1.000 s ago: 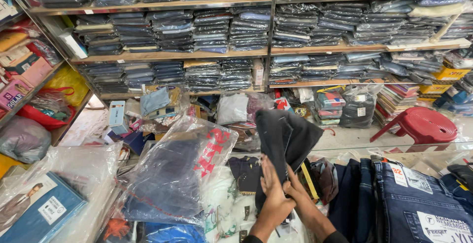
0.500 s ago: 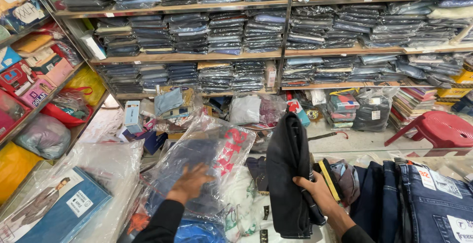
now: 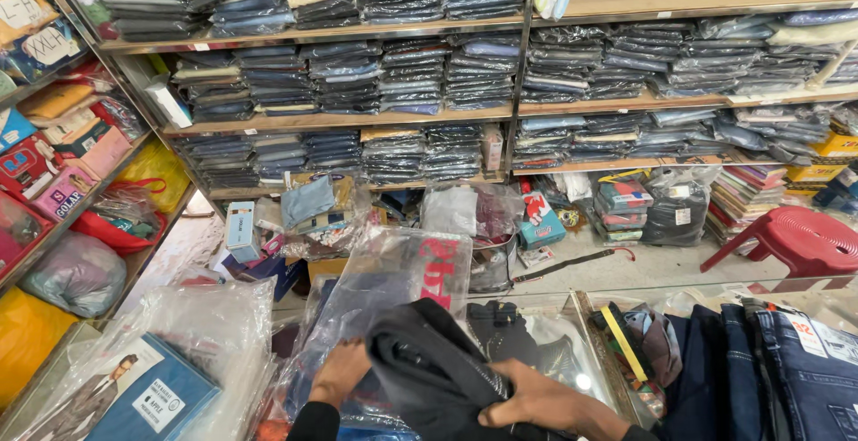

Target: The person brushes a pair of blue jeans with a brush, folds them, and places them into a plastic bag. Then the person brushes a pair of black jeans, folds them, and places them into a plastic bag.

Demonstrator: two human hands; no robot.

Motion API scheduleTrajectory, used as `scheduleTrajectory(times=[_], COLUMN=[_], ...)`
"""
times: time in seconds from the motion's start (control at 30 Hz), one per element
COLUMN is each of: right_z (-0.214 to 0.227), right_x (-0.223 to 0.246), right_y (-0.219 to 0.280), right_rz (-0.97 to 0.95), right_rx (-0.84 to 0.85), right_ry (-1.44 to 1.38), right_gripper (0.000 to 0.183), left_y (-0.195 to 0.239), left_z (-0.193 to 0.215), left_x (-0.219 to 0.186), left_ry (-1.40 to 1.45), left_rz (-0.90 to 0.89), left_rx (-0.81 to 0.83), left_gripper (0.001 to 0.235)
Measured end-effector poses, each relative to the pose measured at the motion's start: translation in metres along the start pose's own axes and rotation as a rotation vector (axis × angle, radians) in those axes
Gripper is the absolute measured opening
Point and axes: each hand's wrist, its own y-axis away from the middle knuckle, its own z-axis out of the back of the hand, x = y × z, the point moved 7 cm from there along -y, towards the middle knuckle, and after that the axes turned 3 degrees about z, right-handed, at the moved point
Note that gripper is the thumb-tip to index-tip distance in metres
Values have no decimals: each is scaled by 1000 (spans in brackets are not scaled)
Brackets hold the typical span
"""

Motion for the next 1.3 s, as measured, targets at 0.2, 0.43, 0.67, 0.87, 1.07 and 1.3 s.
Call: scheduleTrajectory(times=[0.2, 0.43, 0.67, 0.87, 1.07, 1.3], right_z=[-23, -8, 2, 4, 6, 35], right_x=[52, 31, 14, -9, -10, 2], right_y=[19, 16, 6, 5, -8, 20], right_rz=[191, 124, 129, -86, 164, 210], right_rx=[325, 83, -149, -278, -471, -654], right_ry=[33, 343, 446, 301, 426, 241], right_gripper=[52, 55, 59, 53, 68, 123], left_y=[-30, -11, -4, 8, 2, 19], left_z=[90, 180, 224, 250, 289, 281], left_x=[-5, -25, -57, -100, -169, -126], left_ry=[146, 704, 959, 855, 1172, 1632], left_rz=[144, 171, 15, -13, -102, 5], left_rx=[-64, -228, -73, -366, -427, -411], left_gripper=[19, 38, 59, 36, 35, 31])
